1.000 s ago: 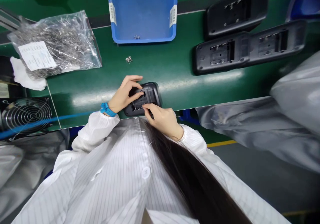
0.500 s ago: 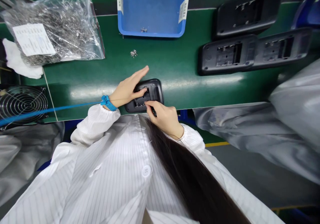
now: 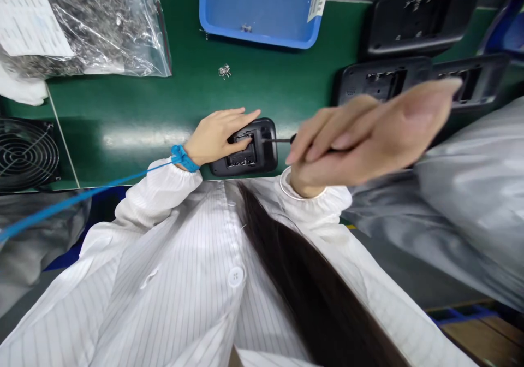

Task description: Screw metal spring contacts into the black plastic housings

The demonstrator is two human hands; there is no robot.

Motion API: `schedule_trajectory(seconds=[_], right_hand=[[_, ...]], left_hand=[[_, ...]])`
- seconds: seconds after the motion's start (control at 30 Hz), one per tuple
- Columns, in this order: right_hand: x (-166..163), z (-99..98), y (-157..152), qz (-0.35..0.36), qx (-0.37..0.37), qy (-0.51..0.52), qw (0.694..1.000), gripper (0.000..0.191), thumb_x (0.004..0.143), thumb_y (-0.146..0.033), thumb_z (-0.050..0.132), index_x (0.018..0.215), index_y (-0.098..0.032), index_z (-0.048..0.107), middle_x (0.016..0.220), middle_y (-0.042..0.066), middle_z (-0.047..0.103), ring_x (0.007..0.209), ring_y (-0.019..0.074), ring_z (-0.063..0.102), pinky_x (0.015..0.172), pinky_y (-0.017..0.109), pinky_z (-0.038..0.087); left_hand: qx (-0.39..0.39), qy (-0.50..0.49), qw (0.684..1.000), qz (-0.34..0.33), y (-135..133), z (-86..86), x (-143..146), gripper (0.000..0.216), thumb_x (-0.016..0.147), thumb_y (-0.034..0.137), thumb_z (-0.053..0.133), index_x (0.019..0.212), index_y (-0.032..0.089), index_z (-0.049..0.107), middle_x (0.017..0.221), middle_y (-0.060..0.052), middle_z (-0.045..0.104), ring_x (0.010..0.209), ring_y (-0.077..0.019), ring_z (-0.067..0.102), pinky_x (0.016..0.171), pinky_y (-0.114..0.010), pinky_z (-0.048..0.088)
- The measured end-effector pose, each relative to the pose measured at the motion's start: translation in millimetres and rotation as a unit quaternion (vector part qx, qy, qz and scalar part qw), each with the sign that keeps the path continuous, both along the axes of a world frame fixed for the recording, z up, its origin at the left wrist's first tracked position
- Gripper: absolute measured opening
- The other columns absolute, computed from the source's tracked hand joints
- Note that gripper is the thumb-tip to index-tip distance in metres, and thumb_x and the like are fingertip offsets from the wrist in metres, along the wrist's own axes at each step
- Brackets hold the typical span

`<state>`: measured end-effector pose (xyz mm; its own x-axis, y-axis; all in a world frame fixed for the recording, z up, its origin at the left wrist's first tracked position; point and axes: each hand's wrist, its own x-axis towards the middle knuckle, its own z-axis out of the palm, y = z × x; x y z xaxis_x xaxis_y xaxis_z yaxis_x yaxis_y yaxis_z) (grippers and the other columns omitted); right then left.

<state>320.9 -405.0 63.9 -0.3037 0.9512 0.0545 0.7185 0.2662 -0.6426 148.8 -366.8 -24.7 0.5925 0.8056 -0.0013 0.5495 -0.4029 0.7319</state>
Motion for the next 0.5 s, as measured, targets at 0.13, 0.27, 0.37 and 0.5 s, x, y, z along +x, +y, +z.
schedule_trajectory(seconds=[0.13, 0.27, 0.37, 0.5], right_hand=[[-43, -3.9, 36, -0.269, 0.066, 0.326, 0.904, 0.06, 0.096, -0.064, 0.002, 0.098, -0.029, 0.051, 0.061, -0.004, 0.032, 0.041, 0.005, 0.048, 0.039, 0.019, 0.04], [-45, -11.4, 51, -0.256, 0.04, 0.389, 0.884, 0.051, 0.097, -0.064, 0.013, 0.098, -0.025, 0.046, 0.064, -0.007, 0.032, 0.044, 0.0035, 0.054, 0.039, 0.013, 0.039], [-24, -28.4, 56, -0.186, 0.003, 0.331, 0.925, 0.062, 0.095, -0.065, 0.003, 0.1, -0.023, 0.048, 0.068, -0.005, 0.04, 0.054, 0.0075, 0.063, 0.04, 0.014, 0.043], [-5, -40.5, 61, -0.121, 0.041, 0.233, 0.964, 0.072, 0.093, -0.064, -0.003, 0.101, -0.022, 0.055, 0.072, -0.002, 0.047, 0.063, 0.011, 0.068, 0.044, 0.016, 0.046]], left_hand=[[0.01, 0.009, 1.0, -0.008, -1, 0.1, 0, 0.057, 0.092, 0.042, 0.048, 0.145, 0.023, 0.045, 0.139, -0.005, 0.058, 0.137, -0.0262, 0.047, 0.113, -0.043, 0.037], [0.015, 0.024, 0.999, -0.022, -1, 2.5, -1, 0.064, 0.093, 0.046, 0.046, 0.149, 0.018, 0.038, 0.144, -0.01, 0.053, 0.139, -0.0279, 0.044, 0.112, -0.043, 0.037], [0.019, 0.019, 0.999, -0.034, -1, 2.6, -2, 0.067, 0.094, 0.048, 0.044, 0.151, 0.015, 0.034, 0.147, -0.012, 0.05, 0.14, -0.0283, 0.042, 0.111, -0.043, 0.036], [0.033, 0.0, 0.999, -0.042, -1, -0.5, -3, 0.061, 0.099, 0.045, 0.035, 0.151, 0.013, 0.034, 0.146, -0.012, 0.051, 0.141, -0.0269, 0.041, 0.111, -0.041, 0.037]])
